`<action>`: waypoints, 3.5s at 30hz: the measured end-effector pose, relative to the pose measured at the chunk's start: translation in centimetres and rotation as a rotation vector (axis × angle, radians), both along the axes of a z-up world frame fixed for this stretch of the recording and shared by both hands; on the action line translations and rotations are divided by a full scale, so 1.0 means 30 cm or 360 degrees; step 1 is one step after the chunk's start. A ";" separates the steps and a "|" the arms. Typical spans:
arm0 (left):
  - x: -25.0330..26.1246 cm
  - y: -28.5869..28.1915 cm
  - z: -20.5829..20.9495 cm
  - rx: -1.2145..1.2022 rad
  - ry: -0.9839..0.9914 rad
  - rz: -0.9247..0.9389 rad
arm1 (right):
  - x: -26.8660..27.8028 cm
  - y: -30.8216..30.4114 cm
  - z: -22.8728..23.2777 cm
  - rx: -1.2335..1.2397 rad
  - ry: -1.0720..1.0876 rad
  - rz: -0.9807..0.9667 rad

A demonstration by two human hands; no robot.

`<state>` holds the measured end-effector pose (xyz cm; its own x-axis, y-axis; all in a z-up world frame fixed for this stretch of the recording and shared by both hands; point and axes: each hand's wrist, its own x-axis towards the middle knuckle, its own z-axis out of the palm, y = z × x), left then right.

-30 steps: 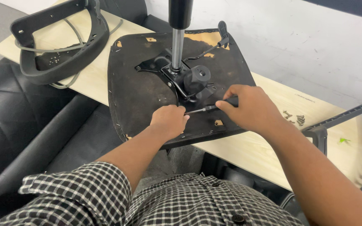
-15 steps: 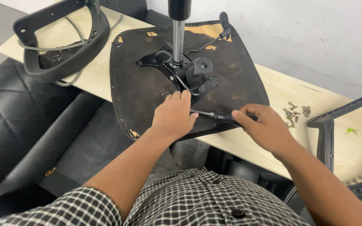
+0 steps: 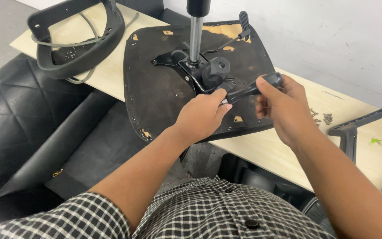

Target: The person uses a screwdriver to tighten screws on the underside of an office chair seat, securing the central gas lift mechanism to the seat base. The person works on multiple fasteners around the central hub.

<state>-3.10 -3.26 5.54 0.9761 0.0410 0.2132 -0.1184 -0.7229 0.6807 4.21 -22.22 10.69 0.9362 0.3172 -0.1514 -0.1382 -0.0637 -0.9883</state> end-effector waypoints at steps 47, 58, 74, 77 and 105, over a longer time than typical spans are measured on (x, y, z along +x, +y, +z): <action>0.029 0.172 -0.189 0.0482 0.0003 -0.0319 | 0.074 0.011 -0.092 -0.1141 -0.0707 -0.0010; 0.005 0.159 -0.259 0.0391 0.0016 -0.0254 | -0.016 0.024 -0.093 -0.1028 -0.0885 0.0030; 0.001 0.155 -0.248 0.0403 0.0070 -0.0230 | -0.006 0.047 -0.119 -0.1112 -0.0897 0.0051; 0.000 0.150 -0.240 0.0421 0.0126 -0.0222 | -0.007 0.050 -0.110 -0.1027 -0.0928 0.0049; 0.004 0.140 -0.274 0.0457 0.0023 -0.0183 | 0.112 0.035 -0.093 -0.1207 -0.1089 0.0157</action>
